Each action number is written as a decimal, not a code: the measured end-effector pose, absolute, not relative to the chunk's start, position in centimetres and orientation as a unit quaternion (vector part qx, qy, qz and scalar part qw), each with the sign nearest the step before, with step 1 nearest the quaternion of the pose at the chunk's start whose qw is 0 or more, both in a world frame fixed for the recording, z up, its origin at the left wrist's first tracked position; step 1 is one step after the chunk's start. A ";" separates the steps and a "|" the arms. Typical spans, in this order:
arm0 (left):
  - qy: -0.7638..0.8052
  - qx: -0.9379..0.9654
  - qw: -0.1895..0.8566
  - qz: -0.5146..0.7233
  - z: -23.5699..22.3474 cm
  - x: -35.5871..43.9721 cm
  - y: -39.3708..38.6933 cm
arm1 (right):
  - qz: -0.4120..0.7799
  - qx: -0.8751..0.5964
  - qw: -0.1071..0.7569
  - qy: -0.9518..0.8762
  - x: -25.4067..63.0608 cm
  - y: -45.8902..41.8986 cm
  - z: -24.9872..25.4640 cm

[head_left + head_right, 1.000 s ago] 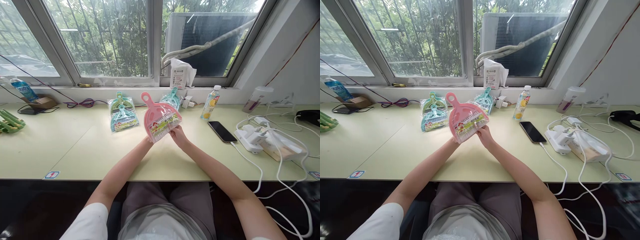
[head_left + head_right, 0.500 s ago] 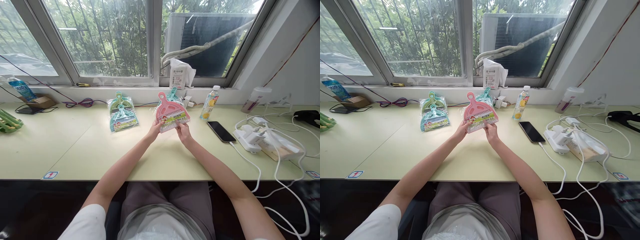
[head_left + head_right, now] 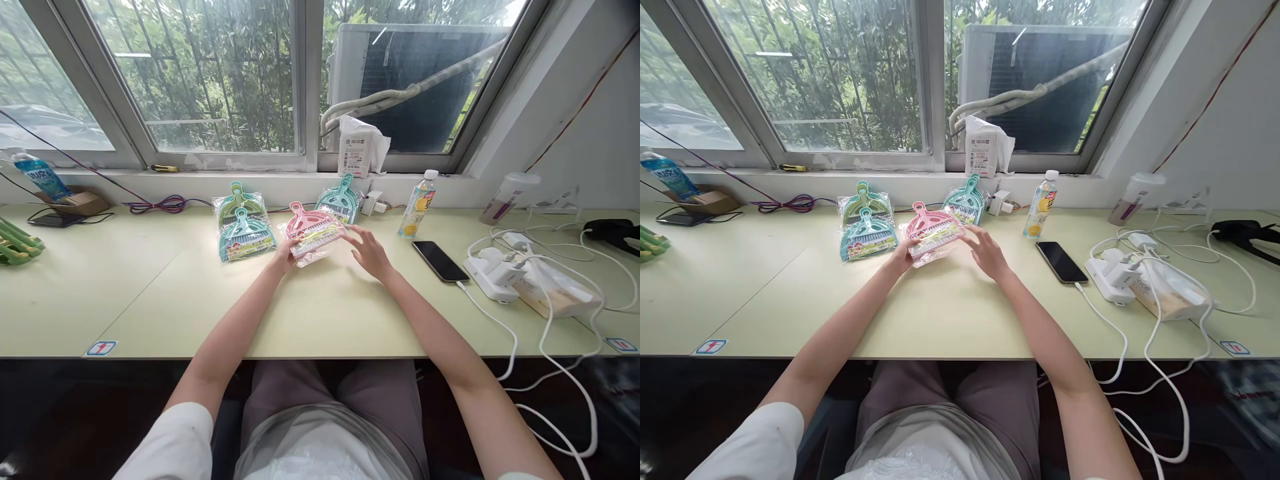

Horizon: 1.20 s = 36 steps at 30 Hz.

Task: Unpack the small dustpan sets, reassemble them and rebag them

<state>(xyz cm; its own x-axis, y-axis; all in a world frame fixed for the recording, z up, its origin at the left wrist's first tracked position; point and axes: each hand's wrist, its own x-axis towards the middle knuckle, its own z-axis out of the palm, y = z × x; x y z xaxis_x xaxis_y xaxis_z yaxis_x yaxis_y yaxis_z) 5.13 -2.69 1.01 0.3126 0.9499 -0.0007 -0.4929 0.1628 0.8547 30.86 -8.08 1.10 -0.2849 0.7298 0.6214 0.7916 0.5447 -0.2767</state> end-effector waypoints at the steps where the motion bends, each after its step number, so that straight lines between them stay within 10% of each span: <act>1: 0.287 0.397 0.712 0.504 0.9 5.2 -2.7 | -0.102 -0.448 0.312 -0.832 30.6 -8.1 1.1; 10: 0.365 0.397 0.678 0.499 0.1 5.9 -2.2 | -0.297 -0.419 0.091 -0.853 30.1 -7.0 0.2; 21: 0.400 0.430 0.672 0.451 0.4 5.1 -2.3 | -0.282 -0.283 0.139 -0.906 30.1 -7.7 0.8; 36: 0.311 0.533 0.718 0.323 0.1 5.1 -2.0 | -0.046 -0.538 0.389 -0.747 31.0 -6.2 -0.5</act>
<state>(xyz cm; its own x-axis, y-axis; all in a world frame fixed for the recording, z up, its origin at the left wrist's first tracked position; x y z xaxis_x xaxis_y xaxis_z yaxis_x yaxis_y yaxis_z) 5.09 -2.02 0.06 0.5974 0.7953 -0.1030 -0.1320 0.2242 0.9656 30.99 -6.18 -0.54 -0.1192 0.7670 0.6305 0.8385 0.4178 -0.3498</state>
